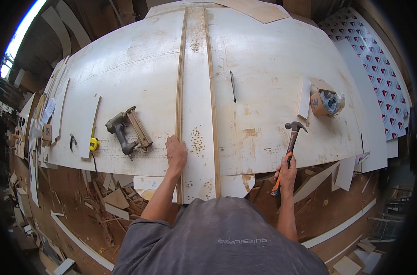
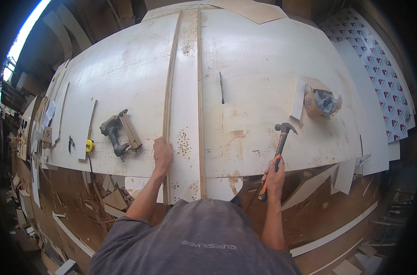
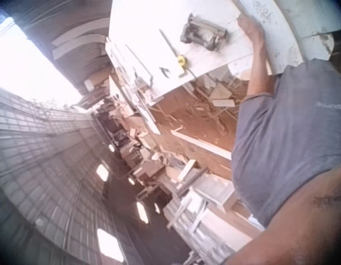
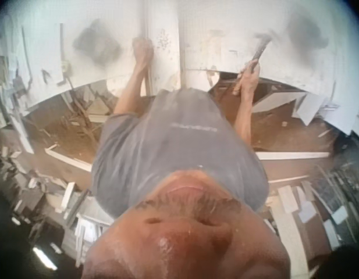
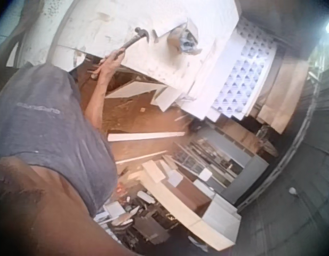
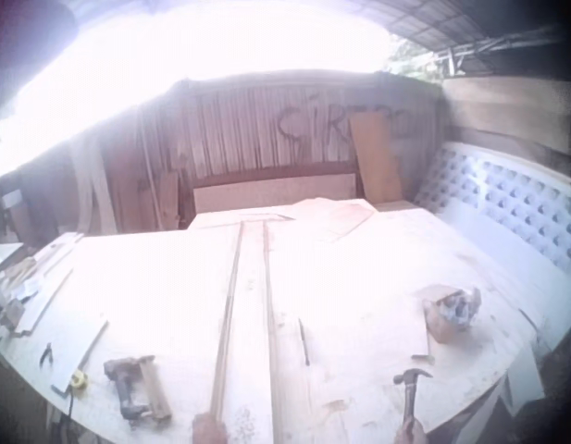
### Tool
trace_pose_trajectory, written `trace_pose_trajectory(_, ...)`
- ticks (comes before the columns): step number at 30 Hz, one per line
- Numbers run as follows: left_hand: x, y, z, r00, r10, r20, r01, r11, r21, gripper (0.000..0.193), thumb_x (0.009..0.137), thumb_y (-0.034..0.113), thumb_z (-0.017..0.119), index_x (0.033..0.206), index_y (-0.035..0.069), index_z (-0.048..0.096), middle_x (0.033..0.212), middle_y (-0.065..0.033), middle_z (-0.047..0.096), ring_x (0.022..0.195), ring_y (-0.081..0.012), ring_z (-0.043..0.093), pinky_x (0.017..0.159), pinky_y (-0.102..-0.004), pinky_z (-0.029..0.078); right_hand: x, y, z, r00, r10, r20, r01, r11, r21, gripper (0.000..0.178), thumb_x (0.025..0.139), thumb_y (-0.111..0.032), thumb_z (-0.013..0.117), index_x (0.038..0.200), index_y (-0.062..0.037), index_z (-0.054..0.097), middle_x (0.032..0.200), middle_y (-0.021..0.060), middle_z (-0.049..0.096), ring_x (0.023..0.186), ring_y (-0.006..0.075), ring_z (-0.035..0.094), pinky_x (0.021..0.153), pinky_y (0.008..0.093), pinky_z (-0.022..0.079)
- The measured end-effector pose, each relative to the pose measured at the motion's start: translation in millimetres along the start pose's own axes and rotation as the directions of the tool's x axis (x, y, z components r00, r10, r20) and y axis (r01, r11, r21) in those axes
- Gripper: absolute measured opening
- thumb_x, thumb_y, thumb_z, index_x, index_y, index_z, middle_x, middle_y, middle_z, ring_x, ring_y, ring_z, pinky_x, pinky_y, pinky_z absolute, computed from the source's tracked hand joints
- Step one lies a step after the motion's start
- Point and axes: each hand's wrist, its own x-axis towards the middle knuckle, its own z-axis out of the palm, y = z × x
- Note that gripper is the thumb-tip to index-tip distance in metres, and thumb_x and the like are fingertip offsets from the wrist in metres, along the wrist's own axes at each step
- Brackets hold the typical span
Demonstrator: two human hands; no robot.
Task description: The person sands a wooden cabinet edge with an angle grinder, then uses a hammer to fit a white panel into the cabinet frame. They measure and position additional wooden strips on a workbench, preparing them for attachment.
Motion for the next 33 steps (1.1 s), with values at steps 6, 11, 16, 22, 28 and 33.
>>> trace_pose_trajectory(6, 5.4, -9.0, -7.8, 0.998, -0.003, -0.06, -0.006, 0.989, -0.146, 0.045, 0.091, 0.026, 0.059, 0.123, -0.004, 0.048, 0.114, -0.0239, 0.052, 0.106, -0.0398, 0.05, 0.094, -0.0466, 0.041, 48.7, 29.3, -39.7, 0.981, -0.192, 0.026, 0.17, 0.789, -0.591, 0.053, 0.09, -0.022, 0.062, 0.138, -0.0055, 0.047, 0.113, 0.0165, 0.062, 0.094, 0.0275, 0.062, 0.081, 0.0348, 0.048)
trace_pose_trajectory(11, 3.6, -59.8, -66.7, 0.973, 0.001, -0.229, -0.058, 0.968, -0.243, 0.043, 0.091, 0.024, 0.059, 0.125, -0.001, 0.053, 0.117, -0.0198, 0.054, 0.109, -0.0343, 0.052, 0.097, -0.0421, 0.041, 78.3, 45.7, -51.9, 0.938, -0.317, 0.141, 0.296, 0.522, -0.8, 0.058, 0.084, -0.023, 0.064, 0.137, -0.0057, 0.047, 0.128, 0.02, 0.055, 0.119, 0.035, 0.052, 0.099, 0.0417, 0.042)
trace_pose_trajectory(16, 10.3, -164.0, -141.0, 0.898, -0.163, -0.409, 0.121, 0.984, -0.127, 0.037, 0.089, 0.02, 0.06, 0.122, 0.003, 0.057, 0.117, -0.019, 0.055, 0.112, -0.0335, 0.051, 0.098, -0.042, 0.041, 79.5, 54.2, -45.2, 0.944, -0.307, 0.118, 0.246, 0.423, -0.872, 0.057, 0.084, -0.023, 0.065, 0.136, -0.0066, 0.048, 0.11, 0.0195, 0.056, 0.106, 0.0372, 0.055, 0.094, 0.0441, 0.043)
trace_pose_trajectory(22, 77.8, -307.3, -209.1, 0.891, -0.249, -0.38, 0.374, 0.876, 0.303, 0.062, 0.081, 0.031, 0.069, 0.135, 0.011, 0.048, 0.133, -0.0202, 0.045, 0.122, -0.04, 0.045, 0.1, -0.0485, 0.041, 64.4, 67.6, -38.5, 0.945, -0.316, -0.09, 0.007, 0.292, -0.956, 0.06, 0.084, -0.021, 0.063, 0.139, -0.0093, 0.044, 0.124, 0.0217, 0.048, 0.115, 0.0422, 0.047, 0.098, 0.0509, 0.04)
trace_pose_trajectory(28, 118.6, -364.7, -228.6, 0.886, -0.387, -0.257, 0.464, 0.753, 0.466, 0.069, 0.083, 0.036, 0.066, 0.143, 0.016, 0.038, 0.138, -0.0208, 0.041, 0.127, -0.0417, 0.042, 0.099, -0.0513, 0.043, 27.3, 26.9, 6.3, 0.922, -0.363, -0.133, -0.016, 0.308, -0.951, 0.062, 0.082, -0.023, 0.067, 0.139, -0.0129, 0.045, 0.129, 0.0146, 0.048, 0.119, 0.0368, 0.046, 0.1, 0.0492, 0.04)
trace_pose_trajectory(33, 123.2, -339.6, -222.1, 0.939, -0.279, -0.203, 0.345, 0.76, 0.551, 0.059, 0.088, 0.028, 0.064, 0.141, 0.012, 0.042, 0.134, -0.0201, 0.046, 0.123, -0.04, 0.045, 0.097, -0.0499, 0.044, 16.3, 15.5, -1.4, 0.933, -0.231, -0.278, -0.18, 0.369, -0.912, 0.059, 0.086, -0.024, 0.063, 0.139, -0.0125, 0.043, 0.133, 0.0132, 0.045, 0.125, 0.0359, 0.041, 0.102, 0.0498, 0.04)
